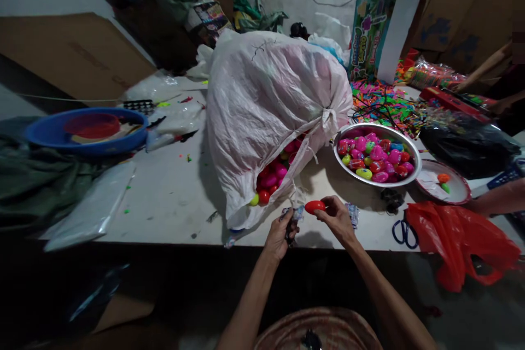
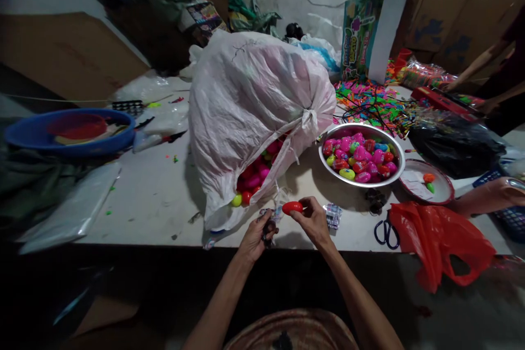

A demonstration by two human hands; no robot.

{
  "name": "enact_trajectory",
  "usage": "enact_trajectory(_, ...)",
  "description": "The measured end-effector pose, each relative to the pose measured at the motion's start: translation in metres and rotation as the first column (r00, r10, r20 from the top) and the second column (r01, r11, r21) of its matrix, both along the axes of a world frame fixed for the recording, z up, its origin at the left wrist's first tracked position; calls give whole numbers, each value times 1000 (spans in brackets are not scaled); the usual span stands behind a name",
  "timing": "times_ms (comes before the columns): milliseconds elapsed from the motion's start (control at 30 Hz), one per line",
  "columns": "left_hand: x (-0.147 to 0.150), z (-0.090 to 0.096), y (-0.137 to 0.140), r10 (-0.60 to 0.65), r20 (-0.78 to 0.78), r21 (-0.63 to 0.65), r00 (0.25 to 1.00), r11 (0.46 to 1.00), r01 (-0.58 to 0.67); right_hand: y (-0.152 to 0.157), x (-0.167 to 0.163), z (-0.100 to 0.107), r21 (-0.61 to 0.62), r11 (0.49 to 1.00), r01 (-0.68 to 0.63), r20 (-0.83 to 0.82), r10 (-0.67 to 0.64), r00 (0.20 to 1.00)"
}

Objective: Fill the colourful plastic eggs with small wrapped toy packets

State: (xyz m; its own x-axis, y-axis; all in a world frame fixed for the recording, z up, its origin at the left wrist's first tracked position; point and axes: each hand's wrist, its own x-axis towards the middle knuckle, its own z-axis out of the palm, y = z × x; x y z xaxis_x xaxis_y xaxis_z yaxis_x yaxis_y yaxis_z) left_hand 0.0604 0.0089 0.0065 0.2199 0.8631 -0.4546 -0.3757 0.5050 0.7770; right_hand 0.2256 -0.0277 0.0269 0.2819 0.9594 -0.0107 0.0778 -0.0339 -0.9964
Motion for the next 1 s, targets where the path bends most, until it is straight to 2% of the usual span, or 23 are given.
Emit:
enact_trajectory(167,2,-3,-1,-34,2,5,999,999,34,-2,2,4,12,1000,0,60,0,998)
enact_trajectory(333,5,-1,-2,-20,-44,4,999,1000,20,-8,4,17,53,998,-22,252,8,968)
enact_trajectory(433,7,1,-1,-3,-105,12,994,1000,4,-11,4,19,105,994,7,354,-44,934)
enact_trajectory(633,8,-2,-2,-32,-38,6,999,999,32,-13,2,19,16,999,37,161,-39,986)
enact_trajectory(833,10,-4,-3,-33,-15,-42,999,999,33,-13,5,18,34,999,-13,293,2,956)
enact_trajectory(1000,13,-3,-3,-12,-48,30,999,999,13,-14,3,15,-39,999,-24,117,28,993)
